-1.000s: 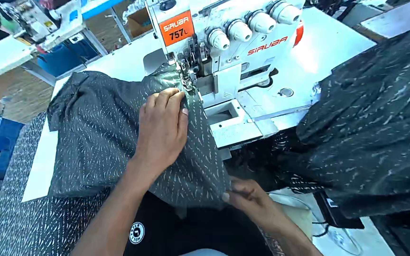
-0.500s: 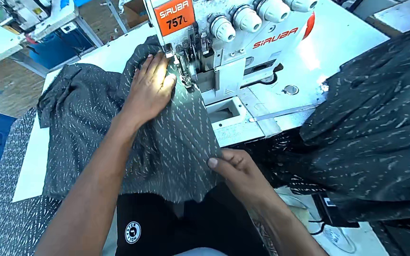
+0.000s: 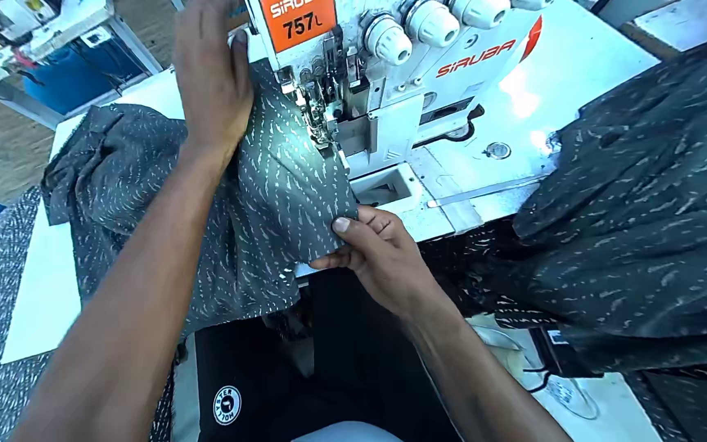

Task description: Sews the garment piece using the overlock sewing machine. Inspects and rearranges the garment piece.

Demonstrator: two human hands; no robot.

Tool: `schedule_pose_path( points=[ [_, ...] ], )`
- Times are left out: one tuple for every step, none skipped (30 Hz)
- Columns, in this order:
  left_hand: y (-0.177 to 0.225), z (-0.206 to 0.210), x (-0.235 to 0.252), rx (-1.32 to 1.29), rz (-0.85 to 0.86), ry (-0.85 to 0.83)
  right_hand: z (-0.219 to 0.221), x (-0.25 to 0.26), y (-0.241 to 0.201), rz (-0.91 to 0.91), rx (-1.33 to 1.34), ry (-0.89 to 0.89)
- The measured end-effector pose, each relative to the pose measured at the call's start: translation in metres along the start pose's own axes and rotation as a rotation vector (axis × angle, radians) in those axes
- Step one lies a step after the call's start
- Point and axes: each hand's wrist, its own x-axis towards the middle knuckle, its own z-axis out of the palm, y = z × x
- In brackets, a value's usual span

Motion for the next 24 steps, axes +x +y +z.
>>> schedule_pose_path(
  points=[
    [0.014, -0.014, -0.015, -0.068, 0.044, 0.081, -0.001, -0.003, 0.0, 0.006, -0.004, 0.0],
    [0.031, -0.03, -0.035, -0.128, 0.076, 0.095, -0.001, -0.004, -0.001, 0.011, -0.009, 0.004],
    [0.051, -0.044, -0.059, -0.181, 0.117, 0.071, -0.003, -0.005, -0.003, 0.012, -0.017, 0.007],
    [0.069, -0.055, -0.084, -0.222, 0.158, 0.028, -0.004, -0.004, -0.004, 0.013, -0.031, 0.008],
    [0.085, -0.062, -0.106, -0.246, 0.183, -0.026, -0.006, -0.002, -0.004, 0.018, -0.041, 0.002],
    [0.097, -0.066, -0.122, -0.274, 0.2, -0.08, -0.007, 0.0, -0.005, 0.025, -0.04, -0.008],
    [0.103, -0.068, -0.131, -0.296, 0.21, -0.127, -0.008, 0.002, -0.006, 0.028, -0.022, -0.024],
    [0.105, -0.069, -0.136, -0.303, 0.214, -0.156, -0.009, 0.002, -0.007, 0.03, 0.003, -0.037],
    [0.103, -0.072, -0.138, -0.301, 0.203, -0.162, -0.01, 0.002, -0.009, 0.035, 0.023, -0.052],
    [0.101, -0.075, -0.138, -0.301, 0.173, -0.147, -0.011, 0.001, -0.011, 0.039, 0.037, -0.058],
    [0.098, -0.079, -0.137, -0.311, 0.123, -0.118, -0.012, 0.001, -0.013, 0.034, 0.038, -0.051],
    [0.096, -0.081, -0.135, -0.332, 0.067, -0.089, -0.014, 0.001, -0.016, 0.026, 0.021, -0.049],
    [0.096, -0.082, -0.132, -0.371, 0.013, -0.06, -0.015, 0.003, -0.018, 0.023, -0.014, -0.059],
    [0.097, -0.081, -0.128, -0.408, -0.028, -0.041, -0.016, 0.007, -0.021, 0.022, -0.061, -0.06],
    [0.101, -0.08, -0.123, -0.45, -0.056, -0.032, -0.015, 0.011, -0.023, 0.017, -0.121, -0.045],
    [0.105, -0.077, -0.118, -0.493, -0.071, -0.038, -0.013, 0.015, -0.025, 0.006, -0.178, -0.004],
    [0.109, -0.072, -0.112, -0.528, -0.08, -0.058, -0.009, 0.018, -0.026, 0.001, -0.227, 0.036],
    [0.111, -0.066, -0.108, -0.527, -0.091, -0.099, -0.006, 0.019, -0.026, -0.001, -0.256, 0.054],
    [0.112, -0.06, -0.105, -0.492, -0.101, -0.145, -0.003, 0.017, -0.025, 0.0, -0.261, 0.06],
    [0.11, -0.054, -0.104, -0.436, -0.108, -0.191, 0.0, 0.014, -0.025, 0.006, -0.255, 0.049],
    [0.106, -0.049, -0.104, -0.371, -0.104, -0.225, 0.002, 0.012, -0.024, 0.016, -0.244, 0.045],
    [0.102, -0.045, -0.105, -0.319, -0.083, -0.236, 0.004, 0.01, -0.023, 0.027, -0.234, 0.054],
    [0.098, -0.043, -0.107, -0.294, -0.053, -0.242, 0.003, 0.009, -0.022, 0.036, -0.225, 0.063],
    [0.094, -0.042, -0.107, -0.287, -0.023, -0.251, 0.002, 0.008, -0.021, 0.043, -0.22, 0.068]
  ],
)
